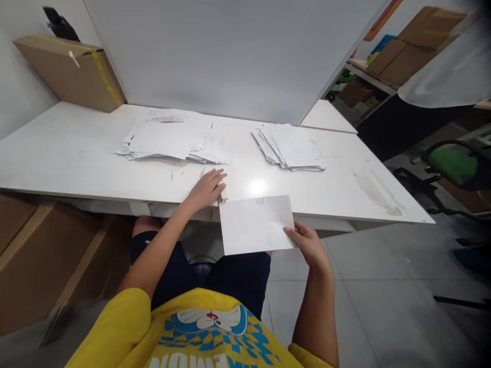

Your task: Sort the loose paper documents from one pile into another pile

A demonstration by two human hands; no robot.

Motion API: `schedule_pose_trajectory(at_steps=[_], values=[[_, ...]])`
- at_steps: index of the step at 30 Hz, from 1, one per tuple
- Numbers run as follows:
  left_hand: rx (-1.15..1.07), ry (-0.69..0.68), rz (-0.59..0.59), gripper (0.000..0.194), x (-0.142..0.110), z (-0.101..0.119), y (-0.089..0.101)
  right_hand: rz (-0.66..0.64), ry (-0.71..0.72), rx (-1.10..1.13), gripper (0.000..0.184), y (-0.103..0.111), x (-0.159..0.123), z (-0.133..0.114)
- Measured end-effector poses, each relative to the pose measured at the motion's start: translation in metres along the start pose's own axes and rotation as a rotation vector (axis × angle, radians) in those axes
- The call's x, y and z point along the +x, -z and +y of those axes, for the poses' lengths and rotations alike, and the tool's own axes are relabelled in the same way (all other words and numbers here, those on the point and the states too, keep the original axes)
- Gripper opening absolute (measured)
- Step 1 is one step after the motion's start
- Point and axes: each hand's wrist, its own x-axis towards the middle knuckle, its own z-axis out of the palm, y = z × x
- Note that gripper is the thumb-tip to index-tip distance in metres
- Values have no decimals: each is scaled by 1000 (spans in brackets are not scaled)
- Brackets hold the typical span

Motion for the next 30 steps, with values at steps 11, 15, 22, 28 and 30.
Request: schedule_pose_trajectory(at_steps=[11, 15, 22, 28, 30], values=[[-30, 7, -75, 61, 2, 8, 3, 57, -18, 59, 55, -10, -3, -15], [-72, 0, -82, 61, 3, 7, 0, 11, -36, 55, 56, -12, -2, -19], [-152, 11, -122, 60, 2, 5, 1, -7, -27, 33, 56, -13, -2, -18], [-130, -95, -132, 52, 6, -4, -4, -7, -23, 37, 57, -15, -4, -23], [-126, -136, -127, 49, 7, -6, -5, -9, -22, 58, 57, -19, -4, -28]])
